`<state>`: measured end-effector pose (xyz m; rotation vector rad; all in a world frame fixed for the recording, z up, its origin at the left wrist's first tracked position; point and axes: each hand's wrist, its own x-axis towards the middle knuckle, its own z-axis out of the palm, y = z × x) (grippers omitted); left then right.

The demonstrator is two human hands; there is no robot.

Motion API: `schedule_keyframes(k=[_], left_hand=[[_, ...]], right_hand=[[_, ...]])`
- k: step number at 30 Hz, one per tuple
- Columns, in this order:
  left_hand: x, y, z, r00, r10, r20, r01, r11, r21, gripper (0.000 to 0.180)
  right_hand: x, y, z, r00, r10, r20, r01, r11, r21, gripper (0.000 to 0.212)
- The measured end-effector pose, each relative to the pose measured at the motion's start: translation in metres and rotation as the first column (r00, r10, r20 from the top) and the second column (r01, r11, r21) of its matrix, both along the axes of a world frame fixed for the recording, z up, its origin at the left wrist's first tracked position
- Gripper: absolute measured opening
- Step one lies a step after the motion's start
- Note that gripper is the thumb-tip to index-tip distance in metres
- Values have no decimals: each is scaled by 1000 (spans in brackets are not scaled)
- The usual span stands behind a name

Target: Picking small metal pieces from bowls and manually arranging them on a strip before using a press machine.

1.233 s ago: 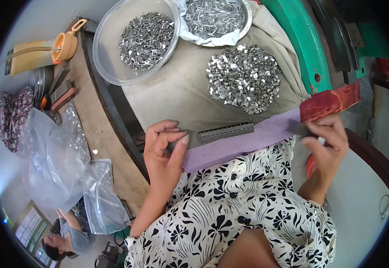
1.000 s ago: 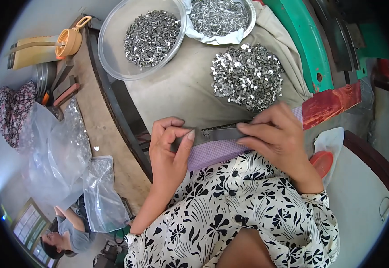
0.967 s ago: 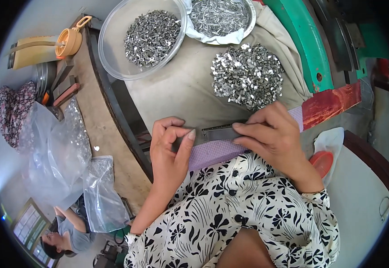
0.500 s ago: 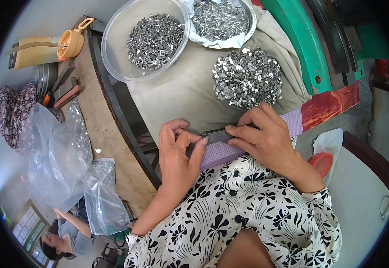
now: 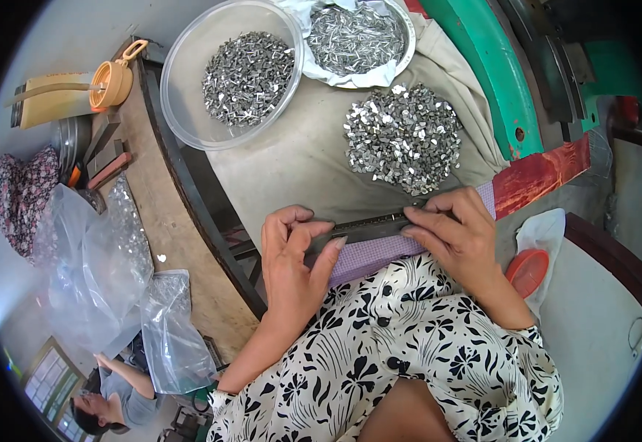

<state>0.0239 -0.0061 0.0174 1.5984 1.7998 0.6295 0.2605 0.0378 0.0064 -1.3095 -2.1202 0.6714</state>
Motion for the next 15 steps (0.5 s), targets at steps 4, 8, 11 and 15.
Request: schedule_keyframes(k=[4, 8, 11, 15], left_hand=[[-6, -3, -2, 994, -35, 105, 36, 999, -7, 26], [-8, -4, -4, 988, -44, 148, 48, 998, -28, 28], [-7, -2, -6, 991, -38, 132, 38, 999, -2, 29], [-8, 0, -4, 992, -35, 123, 37, 999, -18, 28]], right_hand=[[7, 0, -3, 997, 61, -44, -58, 997, 53, 26], [6, 0, -2, 997, 49, -62, -45, 997, 55, 22], [5, 2, 0, 997, 26, -76, -27, 999, -19, 22], [4, 3, 3, 995, -10, -99, -4, 991, -136, 22]])
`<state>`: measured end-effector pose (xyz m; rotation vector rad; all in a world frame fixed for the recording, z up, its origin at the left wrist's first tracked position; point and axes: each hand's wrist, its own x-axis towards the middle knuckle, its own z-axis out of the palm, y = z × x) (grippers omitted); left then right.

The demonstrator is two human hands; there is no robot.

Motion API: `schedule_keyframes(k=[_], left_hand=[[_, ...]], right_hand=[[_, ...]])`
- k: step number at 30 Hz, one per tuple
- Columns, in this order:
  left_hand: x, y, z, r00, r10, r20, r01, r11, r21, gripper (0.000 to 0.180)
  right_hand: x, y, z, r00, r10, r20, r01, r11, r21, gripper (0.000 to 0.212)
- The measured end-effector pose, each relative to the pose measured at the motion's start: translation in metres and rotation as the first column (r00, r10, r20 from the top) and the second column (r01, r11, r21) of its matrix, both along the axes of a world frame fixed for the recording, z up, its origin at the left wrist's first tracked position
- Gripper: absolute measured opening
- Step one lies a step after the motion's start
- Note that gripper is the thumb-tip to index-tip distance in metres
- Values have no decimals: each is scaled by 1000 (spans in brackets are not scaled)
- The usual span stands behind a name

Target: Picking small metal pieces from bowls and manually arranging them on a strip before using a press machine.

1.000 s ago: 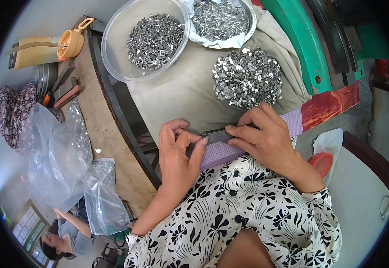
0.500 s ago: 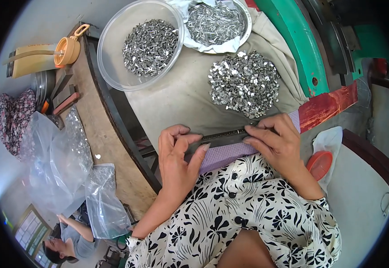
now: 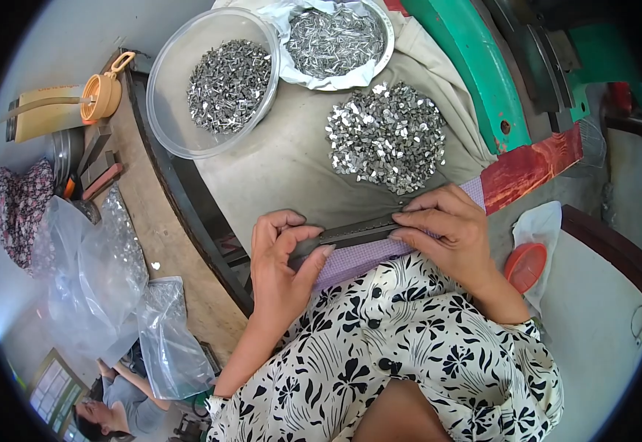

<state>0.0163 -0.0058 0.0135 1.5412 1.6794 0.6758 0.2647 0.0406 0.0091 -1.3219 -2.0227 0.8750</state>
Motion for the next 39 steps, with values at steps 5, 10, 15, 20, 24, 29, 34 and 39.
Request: schedule_keyframes(k=[5, 10, 15, 20, 24, 29, 34, 39], left_hand=[[1, 2, 2, 1000, -6, -5, 6, 1000, -24, 27], [2, 2, 1, 1000, 21, 11, -21, 999, -24, 25], [5, 1, 2, 999, 48, 11, -48, 999, -26, 20], [5, 2, 1, 999, 46, 2, -46, 999, -7, 19], [5, 1, 1, 998, 56, 4, -56, 998, -14, 19], [6, 2, 1, 999, 47, 1, -47, 999, -12, 16], [6, 3, 2, 999, 48, 5, -48, 999, -17, 15], [6, 2, 2, 999, 39, -24, -39, 999, -1, 14]], right_hand=[[-1, 0, 2, 1000, -4, 8, 4, 1000, -26, 22], [-3, 3, 5, 999, 0, 45, 1, 1000, -27, 22], [-5, 3, 8, 999, -7, 51, 11, 997, -72, 24], [-3, 5, 6, 999, 18, 50, -15, 998, -57, 27], [1, 5, 4, 999, 35, -4, -36, 999, -11, 32], [3, 4, 3, 996, 79, 47, -82, 995, 64, 32], [1, 6, 5, 995, 81, 62, -85, 993, 79, 31], [1, 6, 5, 993, 91, 68, -96, 993, 69, 31]])
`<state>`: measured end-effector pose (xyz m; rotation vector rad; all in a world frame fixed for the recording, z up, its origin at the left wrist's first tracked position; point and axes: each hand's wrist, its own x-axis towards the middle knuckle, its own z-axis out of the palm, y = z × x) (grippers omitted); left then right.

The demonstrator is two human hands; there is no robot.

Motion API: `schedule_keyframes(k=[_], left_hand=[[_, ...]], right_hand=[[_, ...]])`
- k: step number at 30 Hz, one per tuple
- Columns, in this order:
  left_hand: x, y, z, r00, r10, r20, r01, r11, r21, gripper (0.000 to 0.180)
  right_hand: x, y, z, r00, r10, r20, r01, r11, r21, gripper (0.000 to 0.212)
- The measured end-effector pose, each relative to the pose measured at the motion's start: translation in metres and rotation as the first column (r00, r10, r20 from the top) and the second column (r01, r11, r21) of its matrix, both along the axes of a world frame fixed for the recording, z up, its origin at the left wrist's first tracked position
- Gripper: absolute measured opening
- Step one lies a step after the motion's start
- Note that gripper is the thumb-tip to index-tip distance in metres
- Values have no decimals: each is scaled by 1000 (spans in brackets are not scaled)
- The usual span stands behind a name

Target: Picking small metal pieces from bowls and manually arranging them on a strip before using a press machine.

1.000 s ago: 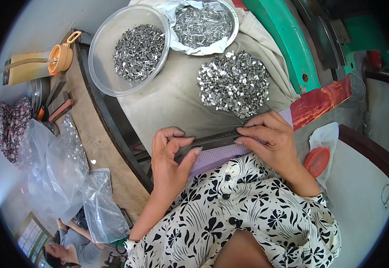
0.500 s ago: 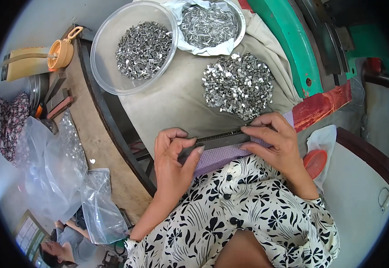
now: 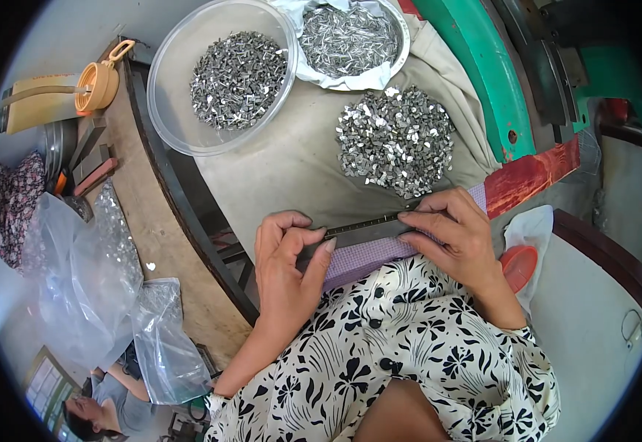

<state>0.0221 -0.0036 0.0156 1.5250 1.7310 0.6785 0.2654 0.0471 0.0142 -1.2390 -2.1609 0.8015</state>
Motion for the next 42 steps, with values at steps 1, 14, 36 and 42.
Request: schedule_keyframes(k=[1, 14, 36, 42], left_hand=[[0, 0, 0, 1000, 1, -2, -1, 1000, -4, 14], [2, 0, 1, 1000, 11, 5, -11, 1000, -13, 17], [0, 1, -2, 998, 30, 55, -30, 1000, 5, 8], [-1, 0, -3, 998, 31, 51, -31, 999, 12, 8]], right_hand=[[0, 0, 0, 1000, 5, 1, -5, 1000, 0, 31], [-13, -3, 4, 994, 60, 93, -67, 995, 79, 40], [18, 18, 2, 959, -268, 96, 262, 963, 72, 30], [7, 17, 8, 990, -143, 13, 143, 989, -34, 27]])
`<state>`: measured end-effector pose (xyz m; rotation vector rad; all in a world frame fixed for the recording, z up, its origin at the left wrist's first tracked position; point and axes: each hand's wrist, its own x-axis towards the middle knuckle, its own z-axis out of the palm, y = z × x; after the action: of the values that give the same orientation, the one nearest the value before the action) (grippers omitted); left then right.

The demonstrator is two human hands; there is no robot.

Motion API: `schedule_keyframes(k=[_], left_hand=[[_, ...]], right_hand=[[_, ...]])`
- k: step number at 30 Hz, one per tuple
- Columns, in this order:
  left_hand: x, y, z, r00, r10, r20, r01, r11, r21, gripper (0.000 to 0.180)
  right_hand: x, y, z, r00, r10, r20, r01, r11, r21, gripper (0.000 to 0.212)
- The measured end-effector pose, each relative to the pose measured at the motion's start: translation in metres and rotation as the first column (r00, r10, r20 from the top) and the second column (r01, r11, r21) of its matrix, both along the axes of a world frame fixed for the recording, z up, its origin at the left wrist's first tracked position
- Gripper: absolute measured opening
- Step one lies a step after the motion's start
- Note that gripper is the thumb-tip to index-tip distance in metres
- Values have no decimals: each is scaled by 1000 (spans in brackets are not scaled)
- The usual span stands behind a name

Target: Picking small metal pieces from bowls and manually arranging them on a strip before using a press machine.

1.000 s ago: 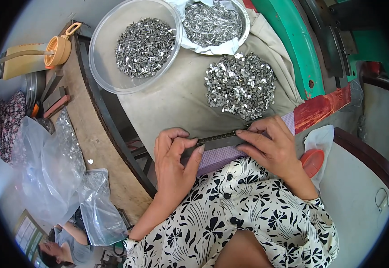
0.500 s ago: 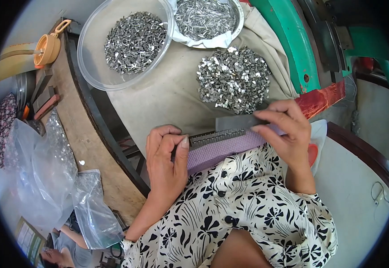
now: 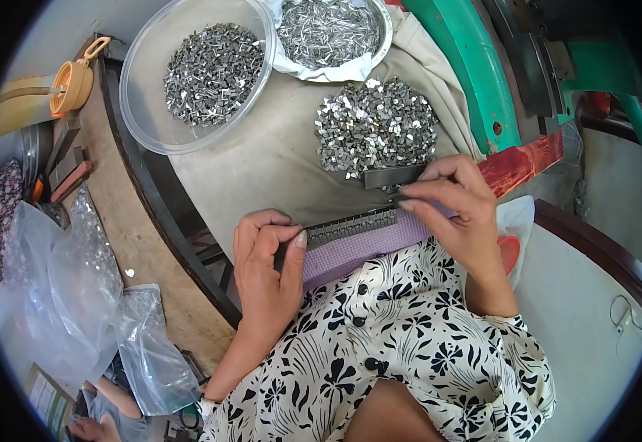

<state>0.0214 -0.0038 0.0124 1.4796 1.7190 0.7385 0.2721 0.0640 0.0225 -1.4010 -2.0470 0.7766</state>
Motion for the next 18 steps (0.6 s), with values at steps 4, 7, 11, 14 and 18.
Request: schedule_keyframes(k=[4, 7, 11, 14, 18], left_hand=[[0, -1, -1, 1000, 1, -5, -1, 1000, 8, 8], [0, -1, -1, 1000, 1, -3, -1, 1000, 10, 8], [-1, -1, 0, 1000, 5, 8, -5, 1000, 6, 8], [-1, -1, -1, 1000, 5, 14, -5, 1000, 5, 8], [-2, -3, 0, 1000, 19, 15, -18, 1000, -7, 8]], right_hand=[[-13, -2, 5, 994, 106, -6, -106, 993, -46, 27], [-22, -2, 4, 991, 136, 7, -135, 991, -21, 28], [-28, -3, 2, 990, 136, 44, -136, 991, -17, 25], [-26, -2, 4, 991, 131, 38, -130, 991, -18, 25], [-12, 3, 3, 996, 78, 37, -81, 994, 73, 25]])
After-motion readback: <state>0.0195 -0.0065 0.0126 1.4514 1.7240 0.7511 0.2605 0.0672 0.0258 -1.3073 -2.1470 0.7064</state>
